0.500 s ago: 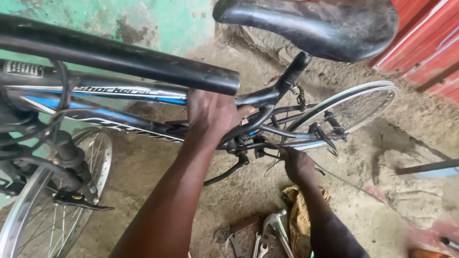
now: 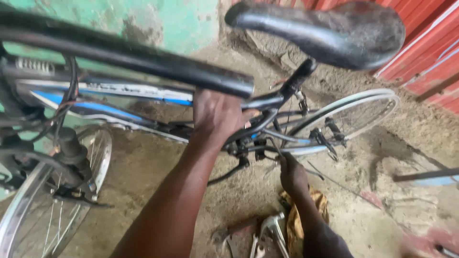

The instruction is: Repairing and maintaining a bicycle drivetrain by adjusting the chain and pedals using hand tools.

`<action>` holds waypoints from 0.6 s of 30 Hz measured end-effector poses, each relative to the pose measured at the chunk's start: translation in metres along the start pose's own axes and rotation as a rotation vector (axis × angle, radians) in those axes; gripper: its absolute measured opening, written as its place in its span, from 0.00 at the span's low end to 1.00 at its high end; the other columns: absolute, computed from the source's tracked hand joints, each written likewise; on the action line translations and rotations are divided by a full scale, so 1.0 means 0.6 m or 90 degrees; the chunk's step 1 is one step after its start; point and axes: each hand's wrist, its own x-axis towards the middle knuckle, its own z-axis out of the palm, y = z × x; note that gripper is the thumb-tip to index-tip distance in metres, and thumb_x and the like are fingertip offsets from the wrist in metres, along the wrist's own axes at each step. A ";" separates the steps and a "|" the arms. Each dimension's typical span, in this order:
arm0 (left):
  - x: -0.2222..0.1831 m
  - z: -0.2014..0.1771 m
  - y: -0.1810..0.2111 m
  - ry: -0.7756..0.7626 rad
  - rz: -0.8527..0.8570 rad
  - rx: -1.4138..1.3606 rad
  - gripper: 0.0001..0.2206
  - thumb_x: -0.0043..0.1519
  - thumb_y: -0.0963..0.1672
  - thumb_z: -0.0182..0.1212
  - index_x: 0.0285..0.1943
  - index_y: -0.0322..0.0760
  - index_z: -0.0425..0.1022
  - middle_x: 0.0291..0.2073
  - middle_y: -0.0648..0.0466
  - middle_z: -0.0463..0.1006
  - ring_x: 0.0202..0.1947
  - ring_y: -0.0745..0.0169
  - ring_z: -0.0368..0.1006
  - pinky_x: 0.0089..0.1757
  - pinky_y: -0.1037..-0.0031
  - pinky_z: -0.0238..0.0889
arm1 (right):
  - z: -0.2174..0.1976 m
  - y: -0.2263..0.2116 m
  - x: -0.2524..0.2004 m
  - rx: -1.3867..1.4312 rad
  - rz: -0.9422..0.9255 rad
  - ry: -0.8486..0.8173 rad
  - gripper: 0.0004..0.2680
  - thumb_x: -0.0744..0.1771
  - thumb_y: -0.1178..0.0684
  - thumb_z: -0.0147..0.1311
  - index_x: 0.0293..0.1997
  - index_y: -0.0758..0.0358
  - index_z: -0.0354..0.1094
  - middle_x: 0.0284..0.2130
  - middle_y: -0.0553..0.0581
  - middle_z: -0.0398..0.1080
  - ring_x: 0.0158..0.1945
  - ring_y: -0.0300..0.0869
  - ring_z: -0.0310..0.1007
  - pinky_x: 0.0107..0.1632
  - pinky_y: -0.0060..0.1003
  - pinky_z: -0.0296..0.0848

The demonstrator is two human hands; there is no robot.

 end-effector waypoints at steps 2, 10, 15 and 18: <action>0.000 0.006 -0.008 0.058 0.040 0.040 0.23 0.50 0.58 0.76 0.40 0.41 0.80 0.30 0.54 0.78 0.37 0.52 0.77 0.38 0.59 0.67 | 0.015 -0.010 0.011 -0.064 -0.015 -0.005 0.14 0.72 0.38 0.41 0.45 0.47 0.76 0.33 0.67 0.79 0.46 0.68 0.77 0.51 0.63 0.73; -0.002 0.002 -0.013 -0.012 0.019 0.020 0.23 0.54 0.57 0.73 0.44 0.39 0.80 0.31 0.54 0.79 0.36 0.53 0.76 0.38 0.60 0.67 | 0.013 -0.070 -0.033 -0.116 0.023 0.046 0.12 0.72 0.40 0.40 0.46 0.47 0.72 0.28 0.67 0.77 0.42 0.65 0.79 0.48 0.61 0.75; 0.002 0.010 -0.016 -0.001 0.034 0.093 0.25 0.51 0.61 0.71 0.41 0.43 0.80 0.29 0.56 0.78 0.32 0.55 0.75 0.34 0.62 0.67 | 0.012 -0.086 -0.024 -0.147 0.038 0.009 0.13 0.72 0.39 0.39 0.52 0.44 0.73 0.31 0.67 0.79 0.43 0.64 0.80 0.49 0.60 0.76; 0.000 0.015 -0.020 -0.025 0.044 0.133 0.25 0.54 0.62 0.68 0.42 0.43 0.80 0.28 0.55 0.77 0.33 0.54 0.75 0.36 0.63 0.68 | 0.015 -0.088 -0.029 -0.159 0.047 -0.003 0.13 0.72 0.40 0.39 0.55 0.44 0.72 0.32 0.68 0.79 0.44 0.65 0.80 0.49 0.61 0.76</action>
